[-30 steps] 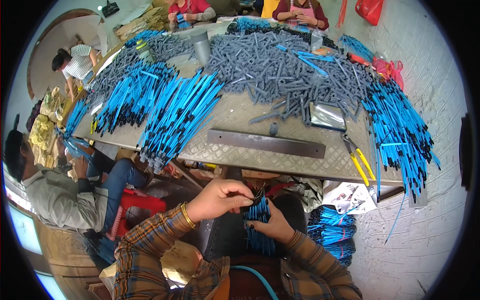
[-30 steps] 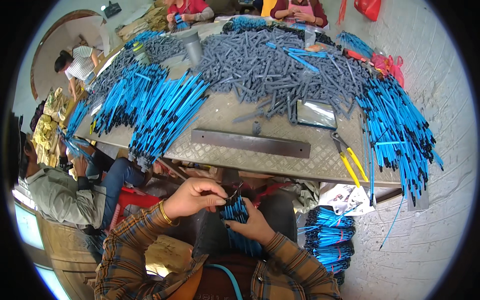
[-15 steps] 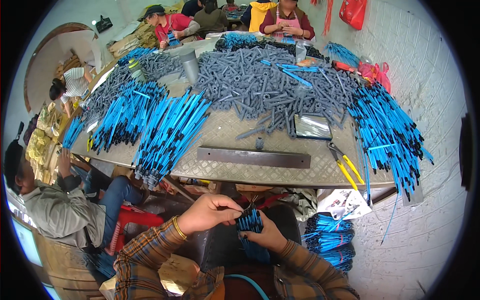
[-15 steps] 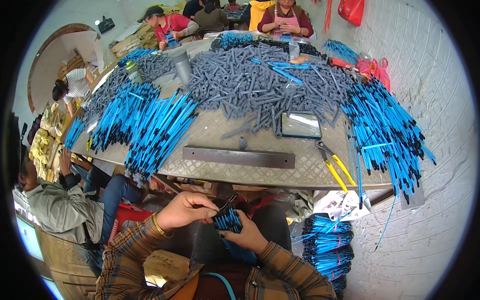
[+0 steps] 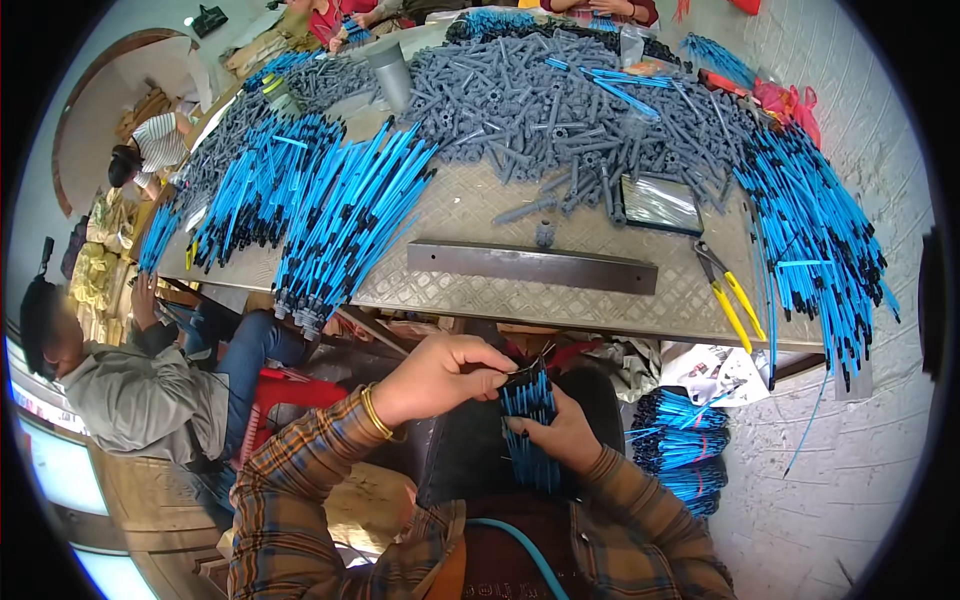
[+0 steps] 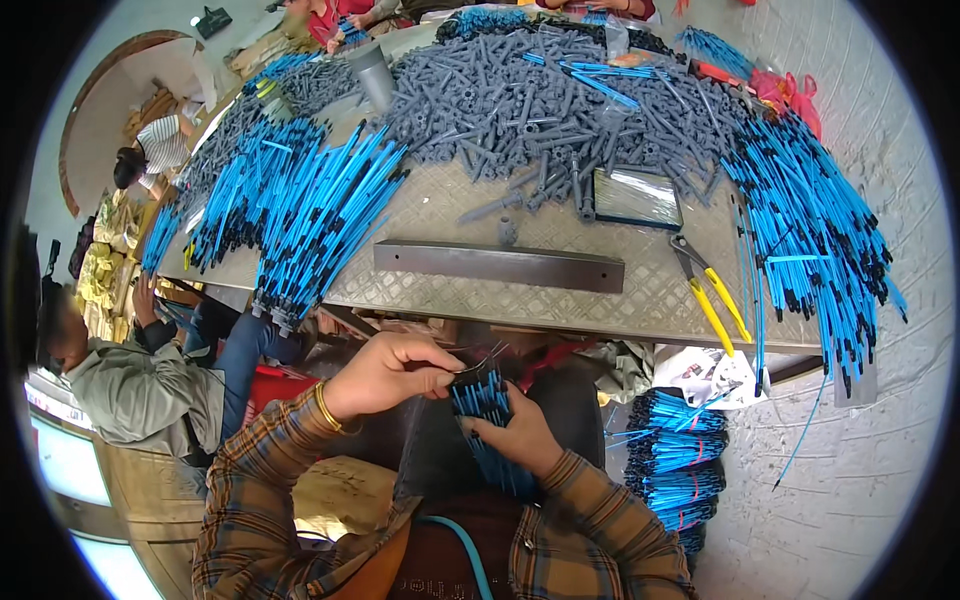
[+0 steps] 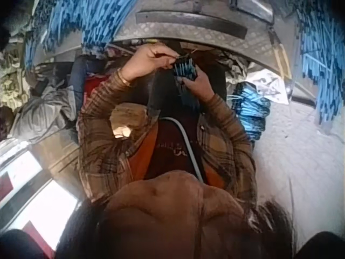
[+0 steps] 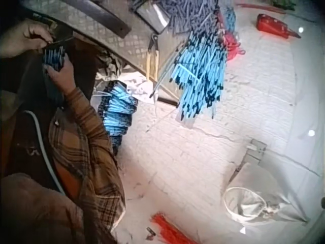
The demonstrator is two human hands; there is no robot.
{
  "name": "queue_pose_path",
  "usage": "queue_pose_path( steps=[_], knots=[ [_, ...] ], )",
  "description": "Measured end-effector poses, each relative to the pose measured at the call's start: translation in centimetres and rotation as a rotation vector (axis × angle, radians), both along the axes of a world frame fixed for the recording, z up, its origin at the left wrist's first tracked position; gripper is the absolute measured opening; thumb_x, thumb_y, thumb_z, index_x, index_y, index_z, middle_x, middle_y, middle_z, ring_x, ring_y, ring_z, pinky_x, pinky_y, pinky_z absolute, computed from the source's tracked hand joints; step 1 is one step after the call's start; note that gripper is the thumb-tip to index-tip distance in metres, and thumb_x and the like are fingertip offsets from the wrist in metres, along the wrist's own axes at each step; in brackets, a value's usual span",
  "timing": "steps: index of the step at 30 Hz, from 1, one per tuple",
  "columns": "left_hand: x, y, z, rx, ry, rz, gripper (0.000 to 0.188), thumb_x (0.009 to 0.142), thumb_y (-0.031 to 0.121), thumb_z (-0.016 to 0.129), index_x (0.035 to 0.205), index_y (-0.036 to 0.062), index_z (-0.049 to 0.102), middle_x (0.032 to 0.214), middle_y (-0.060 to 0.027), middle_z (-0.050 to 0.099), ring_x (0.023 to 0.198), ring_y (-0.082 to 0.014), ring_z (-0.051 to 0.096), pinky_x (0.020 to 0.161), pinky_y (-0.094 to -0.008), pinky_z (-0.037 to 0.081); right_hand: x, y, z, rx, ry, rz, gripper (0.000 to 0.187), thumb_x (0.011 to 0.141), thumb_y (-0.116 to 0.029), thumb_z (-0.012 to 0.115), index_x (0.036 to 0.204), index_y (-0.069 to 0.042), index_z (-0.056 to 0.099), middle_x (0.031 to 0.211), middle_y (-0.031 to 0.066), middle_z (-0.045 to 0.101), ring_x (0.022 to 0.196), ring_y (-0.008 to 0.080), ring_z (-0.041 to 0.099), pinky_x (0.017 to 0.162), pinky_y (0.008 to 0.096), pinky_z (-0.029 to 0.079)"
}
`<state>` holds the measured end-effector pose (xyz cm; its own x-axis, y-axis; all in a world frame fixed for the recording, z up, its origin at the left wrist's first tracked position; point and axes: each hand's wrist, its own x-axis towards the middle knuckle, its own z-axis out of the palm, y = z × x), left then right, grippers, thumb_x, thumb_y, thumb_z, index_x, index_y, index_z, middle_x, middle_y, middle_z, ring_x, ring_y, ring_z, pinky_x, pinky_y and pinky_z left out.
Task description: The person trims the ends of blue plastic cables with pliers, then bundles the cables together.
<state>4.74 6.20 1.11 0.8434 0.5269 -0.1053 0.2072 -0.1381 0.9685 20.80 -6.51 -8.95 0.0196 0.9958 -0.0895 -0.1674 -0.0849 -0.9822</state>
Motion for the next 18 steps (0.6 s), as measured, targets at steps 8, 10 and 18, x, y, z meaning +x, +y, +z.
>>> queue_pose_path(
  steps=[8, 10, 18],
  knots=[
    [-0.3, 1.1, 0.3, -0.506, 0.087, 0.079, 0.015, 0.086, 0.007, 0.059, 0.099, -0.0002, 0.062, 0.085, -0.0066, 0.064, 0.075, -0.0121, 0.062, 0.066, -0.0241, 0.051, 0.1, 0.1, -0.8, 0.007, 0.068, 0.005, 0.035, 0.079, -0.005, 0.066, 0.109, -0.002, 0.049, 0.088, 0.0038, 0.061, 0.076, 0.0121, 0.061, 0.07, 0.0273, 0.051],
    [-0.5, 1.2, -0.2, -0.372, 0.102, 0.012, 0.014, 0.086, 0.008, 0.059, 0.097, -0.0003, 0.061, 0.082, -0.0053, 0.064, 0.074, -0.0119, 0.063, 0.066, -0.0239, 0.052, 0.1, 0.2, -0.7, 0.021, 0.057, 0.004, 0.034, 0.079, -0.005, 0.065, 0.109, -0.002, 0.048, 0.088, 0.0039, 0.061, 0.075, 0.0124, 0.061, 0.07, 0.0274, 0.052],
    [-1.0, 0.5, -0.3, -0.326, 0.06, 0.009, 0.009, 0.086, 0.008, 0.06, 0.09, -0.0003, 0.061, 0.08, -0.0051, 0.064, 0.074, -0.0116, 0.062, 0.067, -0.0234, 0.051, 0.0, -0.3, 0.5, 0.038, -0.075, -0.034, 0.035, 0.077, -0.007, 0.068, 0.107, -0.003, 0.051, 0.089, 0.0016, 0.061, 0.08, 0.0082, 0.058, 0.072, 0.0238, 0.049]
  ],
)
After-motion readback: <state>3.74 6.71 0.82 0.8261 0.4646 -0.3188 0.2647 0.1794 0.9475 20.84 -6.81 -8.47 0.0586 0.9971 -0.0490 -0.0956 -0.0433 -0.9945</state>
